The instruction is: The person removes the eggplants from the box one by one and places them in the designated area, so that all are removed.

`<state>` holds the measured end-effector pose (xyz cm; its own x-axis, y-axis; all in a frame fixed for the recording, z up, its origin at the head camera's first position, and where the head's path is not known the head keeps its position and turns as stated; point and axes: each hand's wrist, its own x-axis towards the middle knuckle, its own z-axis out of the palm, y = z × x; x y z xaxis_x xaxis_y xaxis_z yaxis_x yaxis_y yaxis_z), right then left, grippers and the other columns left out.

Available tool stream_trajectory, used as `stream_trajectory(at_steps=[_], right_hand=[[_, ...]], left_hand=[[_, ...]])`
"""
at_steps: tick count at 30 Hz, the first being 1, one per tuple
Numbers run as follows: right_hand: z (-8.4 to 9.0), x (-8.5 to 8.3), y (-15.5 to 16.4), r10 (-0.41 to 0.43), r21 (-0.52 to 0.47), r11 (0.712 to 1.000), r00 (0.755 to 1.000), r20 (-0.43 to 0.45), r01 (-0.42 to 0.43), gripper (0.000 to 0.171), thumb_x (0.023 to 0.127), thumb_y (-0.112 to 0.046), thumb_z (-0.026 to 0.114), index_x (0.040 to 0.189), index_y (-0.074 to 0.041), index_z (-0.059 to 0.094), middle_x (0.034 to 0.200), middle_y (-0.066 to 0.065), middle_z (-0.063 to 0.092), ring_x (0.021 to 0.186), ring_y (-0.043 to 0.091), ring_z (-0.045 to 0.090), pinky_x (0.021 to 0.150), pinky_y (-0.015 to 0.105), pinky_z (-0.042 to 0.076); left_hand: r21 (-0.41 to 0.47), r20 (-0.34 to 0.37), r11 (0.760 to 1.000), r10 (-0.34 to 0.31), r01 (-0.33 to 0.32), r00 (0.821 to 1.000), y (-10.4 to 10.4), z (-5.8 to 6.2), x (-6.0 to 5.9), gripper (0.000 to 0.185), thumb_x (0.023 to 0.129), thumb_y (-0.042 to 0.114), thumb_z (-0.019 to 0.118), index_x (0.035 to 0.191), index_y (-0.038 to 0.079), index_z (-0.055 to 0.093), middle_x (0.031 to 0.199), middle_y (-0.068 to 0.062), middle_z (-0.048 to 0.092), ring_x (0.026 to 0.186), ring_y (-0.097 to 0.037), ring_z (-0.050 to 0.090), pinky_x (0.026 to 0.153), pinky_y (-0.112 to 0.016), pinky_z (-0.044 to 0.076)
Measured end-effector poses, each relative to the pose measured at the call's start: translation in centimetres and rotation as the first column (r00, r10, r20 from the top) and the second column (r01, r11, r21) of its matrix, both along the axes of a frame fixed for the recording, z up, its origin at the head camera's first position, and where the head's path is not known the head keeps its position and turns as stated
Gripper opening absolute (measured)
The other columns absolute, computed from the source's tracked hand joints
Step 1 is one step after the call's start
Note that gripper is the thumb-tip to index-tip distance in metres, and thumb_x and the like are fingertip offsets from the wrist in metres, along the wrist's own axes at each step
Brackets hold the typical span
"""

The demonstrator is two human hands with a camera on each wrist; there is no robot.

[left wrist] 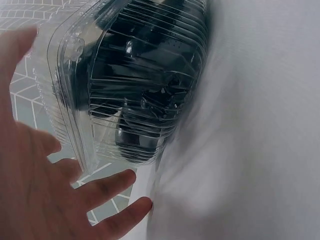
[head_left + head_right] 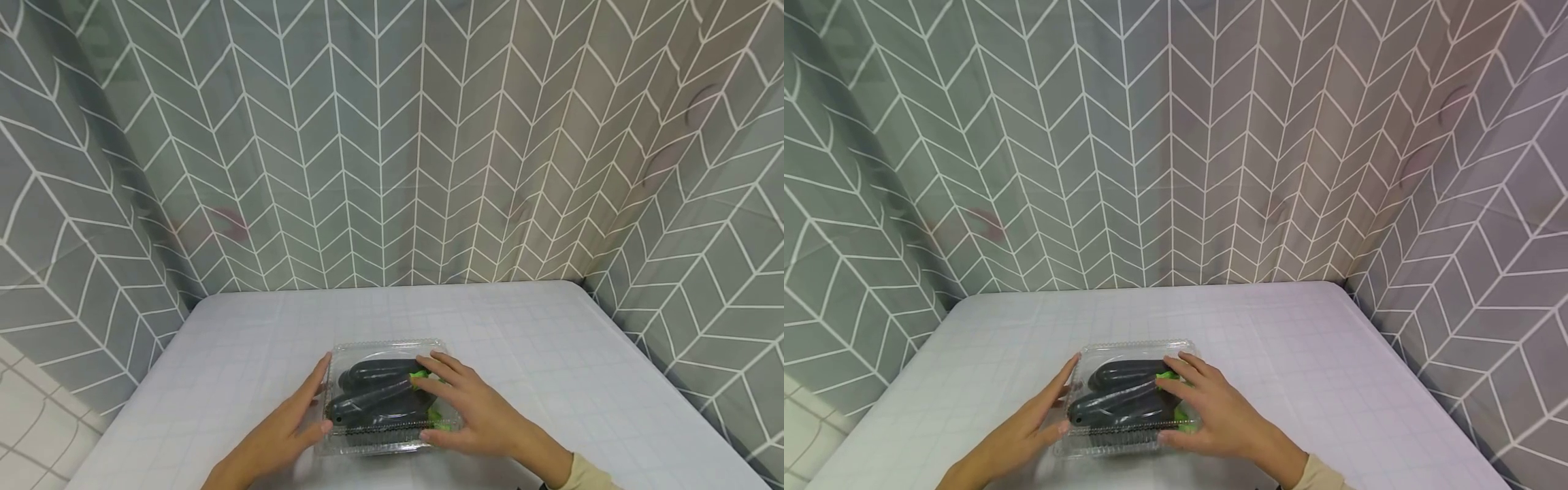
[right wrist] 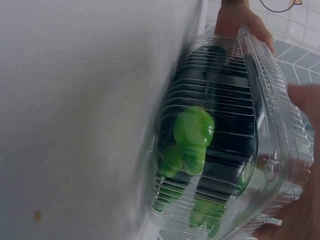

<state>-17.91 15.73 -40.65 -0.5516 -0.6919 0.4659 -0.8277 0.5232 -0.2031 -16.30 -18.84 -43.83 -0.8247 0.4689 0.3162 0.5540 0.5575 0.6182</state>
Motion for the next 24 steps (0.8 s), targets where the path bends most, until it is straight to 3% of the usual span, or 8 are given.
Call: stream_trajectory(at_steps=[6,11,24], right_hand=[[-0.11,-0.15,0.06,0.018,0.084,0.996,0.998,-0.054,-0.013,0.087,0.071,-0.065,0.065,0.142,-0.022,0.040,0.151,0.003,0.025,0.138,0.026,0.015,0.096,0.056,0.035],[0.02,-0.27,0.12,0.031,0.118,0.993,0.993,-0.112,-0.017,0.090,0.070,-0.066,0.065,0.142,-0.020,0.040,0.149,0.007,0.029,0.136,0.031,0.022,0.095,0.055,0.036],[0.49,-0.27,0.34,0.085,0.151,0.986,0.988,-0.127,-0.065,0.082,0.077,-0.064,0.060,0.143,-0.020,0.039,0.151,0.003,0.025,0.134,0.031,0.026,0.096,0.053,0.037]], left_hand=[[-0.036,0.072,0.999,0.007,-0.004,0.997,0.11,-0.12,0.23,0.120,0.068,0.047,0.078,0.150,0.024,-0.007,0.156,0.005,-0.001,0.136,-0.017,0.020,0.099,-0.048,0.036],[-0.021,0.148,1.000,0.024,-0.021,0.989,0.22,-0.23,0.16,0.125,0.063,0.052,0.079,0.149,0.030,-0.010,0.155,0.011,-0.004,0.136,-0.013,0.018,0.098,-0.050,0.036],[-0.026,0.110,1.000,0.001,0.002,0.994,0.21,-0.31,0.18,0.130,0.060,0.053,0.081,0.149,0.027,-0.010,0.155,0.008,-0.004,0.138,-0.015,0.014,0.098,-0.051,0.036]])
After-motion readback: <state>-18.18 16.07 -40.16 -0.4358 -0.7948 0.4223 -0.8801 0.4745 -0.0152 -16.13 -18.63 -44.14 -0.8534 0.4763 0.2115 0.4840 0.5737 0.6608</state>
